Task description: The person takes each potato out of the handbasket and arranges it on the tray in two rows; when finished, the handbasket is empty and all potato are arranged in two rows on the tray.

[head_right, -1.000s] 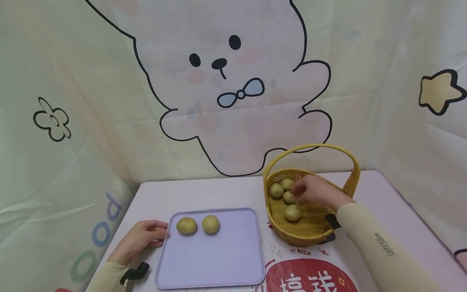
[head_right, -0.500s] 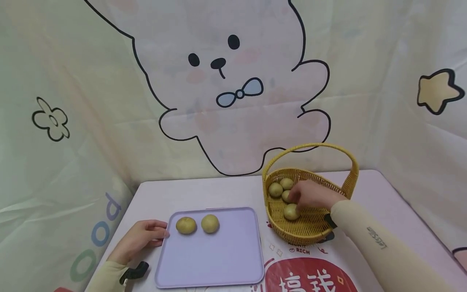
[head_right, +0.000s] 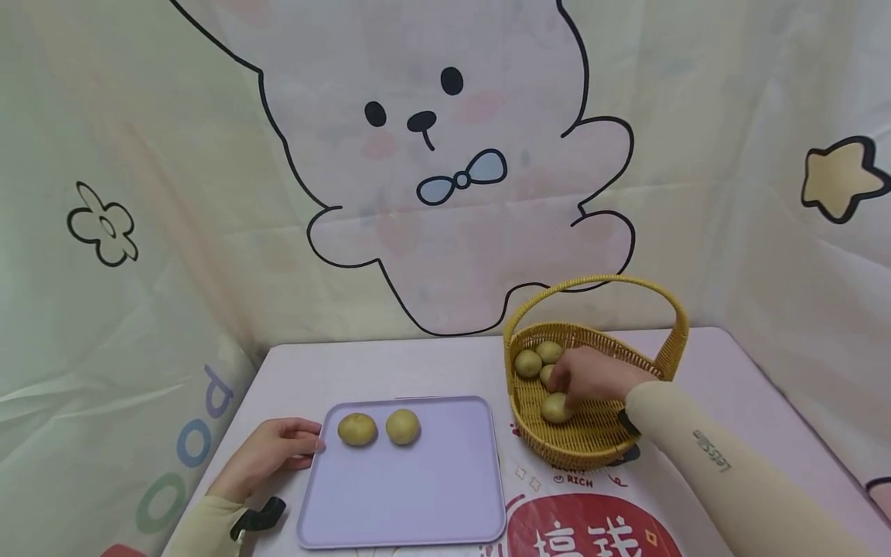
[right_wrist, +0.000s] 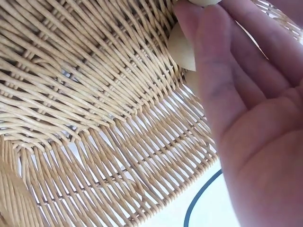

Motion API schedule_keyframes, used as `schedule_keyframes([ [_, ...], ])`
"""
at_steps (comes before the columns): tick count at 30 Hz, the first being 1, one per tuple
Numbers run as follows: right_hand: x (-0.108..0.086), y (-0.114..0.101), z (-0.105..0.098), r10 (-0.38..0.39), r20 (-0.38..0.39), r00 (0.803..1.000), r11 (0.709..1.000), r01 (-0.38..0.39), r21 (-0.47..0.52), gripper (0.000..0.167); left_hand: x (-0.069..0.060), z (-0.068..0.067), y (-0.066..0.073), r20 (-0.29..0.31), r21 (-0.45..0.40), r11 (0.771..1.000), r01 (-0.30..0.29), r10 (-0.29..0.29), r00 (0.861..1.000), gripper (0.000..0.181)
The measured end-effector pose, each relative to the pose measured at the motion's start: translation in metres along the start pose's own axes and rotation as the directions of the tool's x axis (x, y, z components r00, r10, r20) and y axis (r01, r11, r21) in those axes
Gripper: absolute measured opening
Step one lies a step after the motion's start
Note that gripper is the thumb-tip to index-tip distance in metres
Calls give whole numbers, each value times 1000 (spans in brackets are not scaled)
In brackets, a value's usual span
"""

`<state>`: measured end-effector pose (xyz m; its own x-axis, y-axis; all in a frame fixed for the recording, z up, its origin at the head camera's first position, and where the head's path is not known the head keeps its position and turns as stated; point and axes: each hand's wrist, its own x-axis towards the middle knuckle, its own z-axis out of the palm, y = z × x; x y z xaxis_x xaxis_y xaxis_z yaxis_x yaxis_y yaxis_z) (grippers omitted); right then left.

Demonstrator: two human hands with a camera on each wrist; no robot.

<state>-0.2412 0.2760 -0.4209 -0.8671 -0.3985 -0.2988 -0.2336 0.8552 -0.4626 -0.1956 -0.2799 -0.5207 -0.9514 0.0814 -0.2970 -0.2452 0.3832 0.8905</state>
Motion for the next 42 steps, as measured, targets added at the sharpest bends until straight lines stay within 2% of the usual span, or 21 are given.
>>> schedule_keyframes([
  [7,4,-3,2,15,13,1000,999,-14,-37,38,-1,-1,-1,-6,-1,1000,-4,4,1000,40],
  [16,3,-5,4,0,-10,1000,999,-1,-52,36,0,1,0,7,-26,1000,0,0,1000,40],
  [20,-7,-6,0,-24,-62,998,999,22,-30,35,1,1,1,4,-25,1000,-5,5,1000,40],
  [23,-19,-10,-3,-13,-121,993,1000,15,17,34,1,1,1,4,-25,1000,-2,2,1000,39],
  [27,-38,-17,-3,20,-209,978,997,-5,74,36,0,0,0,2,-21,1000,4,-4,1000,40],
  [32,-53,-36,7,32,-284,958,994,0,111,49,1,-1,-3,-16,-3,1000,0,0,1000,40],
  [37,-55,-61,20,34,-342,939,991,13,136,46,-1,-1,-3,-16,-11,1000,3,-3,1000,40],
  [42,-43,-84,42,7,-373,928,977,74,202,41,-1,0,-1,-9,-22,1000,5,-6,1000,39],
])
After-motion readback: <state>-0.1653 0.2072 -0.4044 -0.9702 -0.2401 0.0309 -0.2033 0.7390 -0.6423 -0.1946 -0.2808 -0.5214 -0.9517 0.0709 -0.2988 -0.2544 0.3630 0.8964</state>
